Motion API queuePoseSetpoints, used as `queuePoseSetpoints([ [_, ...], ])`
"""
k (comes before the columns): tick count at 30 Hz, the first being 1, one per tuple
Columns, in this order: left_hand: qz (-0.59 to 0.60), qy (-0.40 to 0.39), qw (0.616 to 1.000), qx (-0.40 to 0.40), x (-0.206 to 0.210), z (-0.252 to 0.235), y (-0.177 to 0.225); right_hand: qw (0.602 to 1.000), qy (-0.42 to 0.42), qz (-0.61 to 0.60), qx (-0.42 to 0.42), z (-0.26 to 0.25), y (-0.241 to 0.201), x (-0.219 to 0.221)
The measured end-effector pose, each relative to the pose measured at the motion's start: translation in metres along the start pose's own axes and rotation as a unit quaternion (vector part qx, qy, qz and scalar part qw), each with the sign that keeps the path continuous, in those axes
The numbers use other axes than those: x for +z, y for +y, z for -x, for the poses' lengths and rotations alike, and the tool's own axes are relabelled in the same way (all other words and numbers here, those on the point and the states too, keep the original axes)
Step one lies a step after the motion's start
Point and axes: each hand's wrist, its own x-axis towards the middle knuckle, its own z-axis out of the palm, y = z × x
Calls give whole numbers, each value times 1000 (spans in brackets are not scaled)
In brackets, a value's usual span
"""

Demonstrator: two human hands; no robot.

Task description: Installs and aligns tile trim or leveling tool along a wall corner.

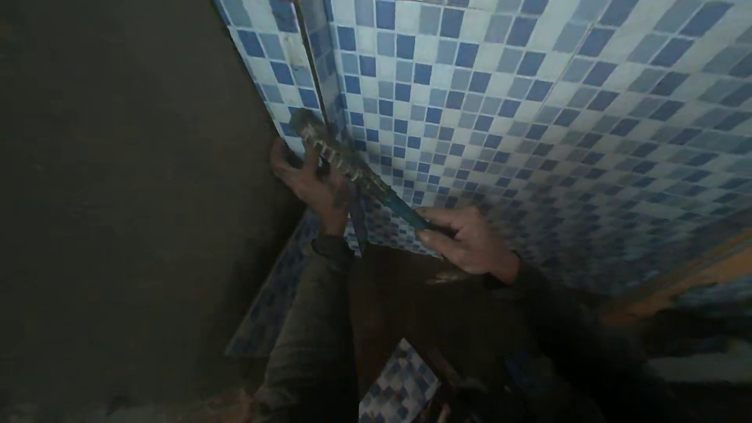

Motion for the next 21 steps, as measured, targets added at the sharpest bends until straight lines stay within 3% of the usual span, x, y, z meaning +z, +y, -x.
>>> queuePoseSetpoints([
  [3,5,-2,1000,-14,0,-1,0,1000,0,15,-8,-3,-1,0],
  [8,-27,19,998,49,3,-2,-5,999,12,42,1,-7,5,1],
  [21,-9,7,999,39,1,1,-7,1000,18,1,-14,2,8,1],
])
